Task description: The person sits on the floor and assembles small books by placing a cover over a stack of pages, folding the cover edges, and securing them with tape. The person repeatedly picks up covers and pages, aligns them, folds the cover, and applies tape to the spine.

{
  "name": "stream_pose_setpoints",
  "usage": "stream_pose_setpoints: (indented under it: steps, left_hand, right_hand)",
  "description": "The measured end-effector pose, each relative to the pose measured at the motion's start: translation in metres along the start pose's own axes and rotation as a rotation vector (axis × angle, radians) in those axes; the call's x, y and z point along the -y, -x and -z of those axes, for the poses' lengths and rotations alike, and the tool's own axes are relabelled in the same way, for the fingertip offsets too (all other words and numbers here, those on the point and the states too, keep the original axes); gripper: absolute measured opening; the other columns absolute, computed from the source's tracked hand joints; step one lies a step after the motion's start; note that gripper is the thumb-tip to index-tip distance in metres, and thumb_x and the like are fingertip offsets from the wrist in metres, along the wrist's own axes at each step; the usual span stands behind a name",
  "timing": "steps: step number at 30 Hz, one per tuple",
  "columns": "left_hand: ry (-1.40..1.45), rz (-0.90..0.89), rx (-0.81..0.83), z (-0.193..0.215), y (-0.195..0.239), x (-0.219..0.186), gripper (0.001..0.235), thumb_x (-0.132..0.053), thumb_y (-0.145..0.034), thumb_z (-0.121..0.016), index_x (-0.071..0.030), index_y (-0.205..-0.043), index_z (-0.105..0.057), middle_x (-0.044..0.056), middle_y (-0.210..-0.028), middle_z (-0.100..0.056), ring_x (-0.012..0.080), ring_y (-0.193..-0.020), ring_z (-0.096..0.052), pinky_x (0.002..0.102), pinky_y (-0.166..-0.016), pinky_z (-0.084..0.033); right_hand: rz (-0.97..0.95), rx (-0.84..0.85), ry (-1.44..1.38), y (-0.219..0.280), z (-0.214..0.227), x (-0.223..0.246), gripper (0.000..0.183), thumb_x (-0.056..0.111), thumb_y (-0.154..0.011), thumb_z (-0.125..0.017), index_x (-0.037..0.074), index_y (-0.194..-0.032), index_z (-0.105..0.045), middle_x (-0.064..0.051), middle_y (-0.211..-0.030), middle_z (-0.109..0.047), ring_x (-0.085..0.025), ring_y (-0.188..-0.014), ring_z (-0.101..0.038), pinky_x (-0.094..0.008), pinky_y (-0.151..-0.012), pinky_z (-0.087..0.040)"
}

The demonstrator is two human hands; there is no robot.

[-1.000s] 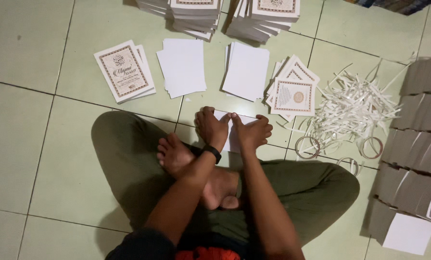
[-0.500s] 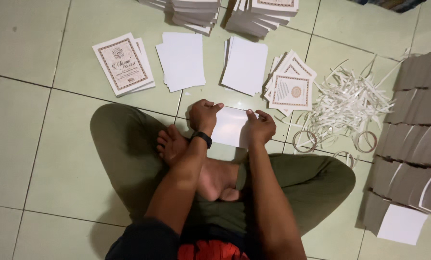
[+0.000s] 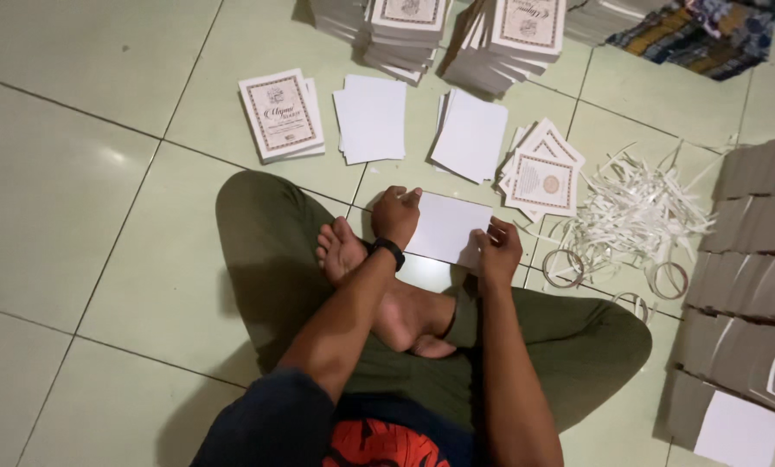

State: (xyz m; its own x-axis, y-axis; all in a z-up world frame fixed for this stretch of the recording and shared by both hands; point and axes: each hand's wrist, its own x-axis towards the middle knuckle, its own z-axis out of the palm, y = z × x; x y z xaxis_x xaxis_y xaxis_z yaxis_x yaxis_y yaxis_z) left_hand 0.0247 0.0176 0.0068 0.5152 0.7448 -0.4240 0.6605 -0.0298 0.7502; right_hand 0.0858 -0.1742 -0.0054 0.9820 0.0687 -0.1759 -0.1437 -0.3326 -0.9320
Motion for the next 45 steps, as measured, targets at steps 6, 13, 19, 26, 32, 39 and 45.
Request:
stream_pose_setpoints:
  steps: [6,13,19,26,32,39,45]
  left_hand:
    - [0.071,-0.546,-0.165,0.015,0.034,-0.031,0.059,-0.044,-0.095,-0.071,0.0,-0.134,-0.064,0.024,-0.112,-0.066,0.0452,-0.112,-0.064,0.056,-0.1,-0.049]
    - [0.152,-0.91,0.642,0.076,0.099,-0.103,0.043,-0.003,-0.094,-0.066,-0.001,-0.137,-0.059,0.02,-0.125,-0.064,0.0461,-0.126,-0.059,0.059,-0.111,-0.044]
    - [0.369,-0.622,0.863,0.062,0.141,-0.086,0.033,-0.017,-0.096,-0.073,-0.005,-0.126,-0.064,0.012,-0.11,-0.07,0.019,-0.112,-0.063,0.044,-0.101,-0.049]
    - [0.465,0.121,0.597,0.047,0.176,-0.09,0.034,-0.035,-0.105,-0.047,-0.011,-0.121,-0.064,0.003,-0.102,-0.069,0.0151,-0.092,-0.061,0.027,-0.079,-0.046]
    - [0.657,0.184,0.526,0.023,0.17,-0.067,0.043,-0.046,-0.107,-0.041,-0.01,-0.107,-0.065,0.004,-0.092,-0.067,0.0157,-0.083,-0.057,0.033,-0.074,-0.045]
    - [0.954,0.358,0.478,0.012,0.173,-0.065,0.037,-0.04,-0.107,-0.048,-0.008,-0.117,-0.065,0.01,-0.106,-0.071,0.0196,-0.095,-0.064,0.037,-0.09,-0.053]
    - [1.126,0.488,0.651,0.018,0.178,-0.083,0.068,-0.057,-0.105,-0.033,-0.001,-0.127,-0.064,0.02,-0.118,-0.072,0.0322,-0.11,-0.067,0.045,-0.101,-0.053]
  right_hand:
    - [0.152,-0.006,-0.129,0.03,0.032,0.059,0.036,-0.008,-0.088,-0.076,0.009,-0.116,-0.061,-0.004,-0.101,-0.066,-0.01,-0.086,-0.054,-0.025,-0.082,-0.049]
    - [0.404,0.098,0.035,0.066,0.103,0.154,0.033,-0.008,-0.088,-0.078,0.004,-0.115,-0.061,-0.014,-0.104,-0.077,-0.029,-0.097,-0.075,-0.043,-0.087,-0.062]
    - [0.496,0.178,0.132,0.081,0.143,0.191,0.038,-0.001,-0.08,-0.084,0.005,-0.115,-0.069,-0.01,-0.1,-0.081,-0.026,-0.094,-0.079,-0.04,-0.088,-0.061]
    - [0.439,-0.053,0.518,0.139,0.149,0.124,0.073,0.027,-0.096,-0.069,0.01,-0.158,-0.035,-0.025,-0.161,-0.038,-0.043,-0.15,-0.037,-0.054,-0.121,-0.035]
    - [0.678,-0.134,0.715,0.182,0.126,0.128,0.058,0.017,-0.105,-0.057,-0.004,-0.155,-0.034,-0.029,-0.161,-0.034,-0.048,-0.148,-0.038,-0.059,-0.121,-0.037]
    - [0.77,0.004,0.636,0.205,0.118,0.14,0.043,0.013,-0.096,-0.068,0.004,-0.136,-0.057,-0.016,-0.124,-0.064,-0.032,-0.11,-0.062,-0.053,-0.102,-0.044]
    - [0.762,-0.155,0.65,0.208,0.116,0.142,0.032,0.027,-0.098,-0.065,0.014,-0.127,-0.065,-0.025,-0.152,-0.044,-0.053,-0.143,-0.039,-0.064,-0.118,-0.038]
